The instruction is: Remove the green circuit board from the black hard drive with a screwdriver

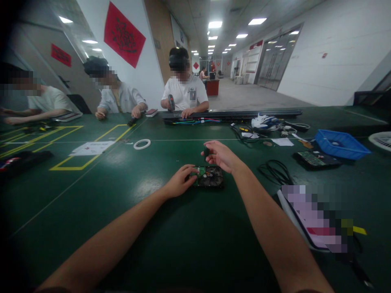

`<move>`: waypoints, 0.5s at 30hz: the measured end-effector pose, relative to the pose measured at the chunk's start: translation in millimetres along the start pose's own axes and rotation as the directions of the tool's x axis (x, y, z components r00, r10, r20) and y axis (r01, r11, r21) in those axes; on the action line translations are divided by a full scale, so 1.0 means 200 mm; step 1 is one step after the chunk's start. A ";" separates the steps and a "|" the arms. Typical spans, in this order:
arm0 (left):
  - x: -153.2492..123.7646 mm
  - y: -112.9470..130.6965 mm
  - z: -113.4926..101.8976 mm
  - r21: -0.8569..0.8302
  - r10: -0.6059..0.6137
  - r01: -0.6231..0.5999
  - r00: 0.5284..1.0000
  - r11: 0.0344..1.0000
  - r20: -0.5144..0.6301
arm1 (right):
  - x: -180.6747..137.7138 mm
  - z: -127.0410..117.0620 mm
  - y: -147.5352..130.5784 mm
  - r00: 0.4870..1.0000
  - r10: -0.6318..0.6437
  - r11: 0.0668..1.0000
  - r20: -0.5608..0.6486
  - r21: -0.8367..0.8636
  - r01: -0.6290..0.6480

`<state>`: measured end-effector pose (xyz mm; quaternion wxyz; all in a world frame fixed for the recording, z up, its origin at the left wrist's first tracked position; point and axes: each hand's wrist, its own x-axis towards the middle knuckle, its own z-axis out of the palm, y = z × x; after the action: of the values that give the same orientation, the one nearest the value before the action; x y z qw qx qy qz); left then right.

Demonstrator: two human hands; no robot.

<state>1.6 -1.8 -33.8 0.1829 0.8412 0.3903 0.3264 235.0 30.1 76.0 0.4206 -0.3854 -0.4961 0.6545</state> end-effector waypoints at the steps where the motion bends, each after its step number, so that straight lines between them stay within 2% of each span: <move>1: 0.00 0.00 0.00 0.001 0.000 0.000 1.000 1.000 0.001 | 0.00 -0.01 0.00 1.000 -0.009 1.000 -0.008 -0.020 0.009; 9: 0.00 -0.01 0.00 0.004 0.003 -0.003 1.000 1.000 -0.002 | 0.01 -0.02 -0.01 0.996 -0.067 0.988 -0.058 -0.146 0.058; 15: 0.00 0.00 0.00 -0.003 0.015 -0.015 1.000 1.000 -0.011 | 0.02 -0.02 0.00 0.990 -0.116 0.982 -0.074 -0.156 0.103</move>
<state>1.3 -1.3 -34.0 0.1794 0.8420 0.3847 0.3330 237.9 34.8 75.2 0.4457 -0.4154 -0.5469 0.5742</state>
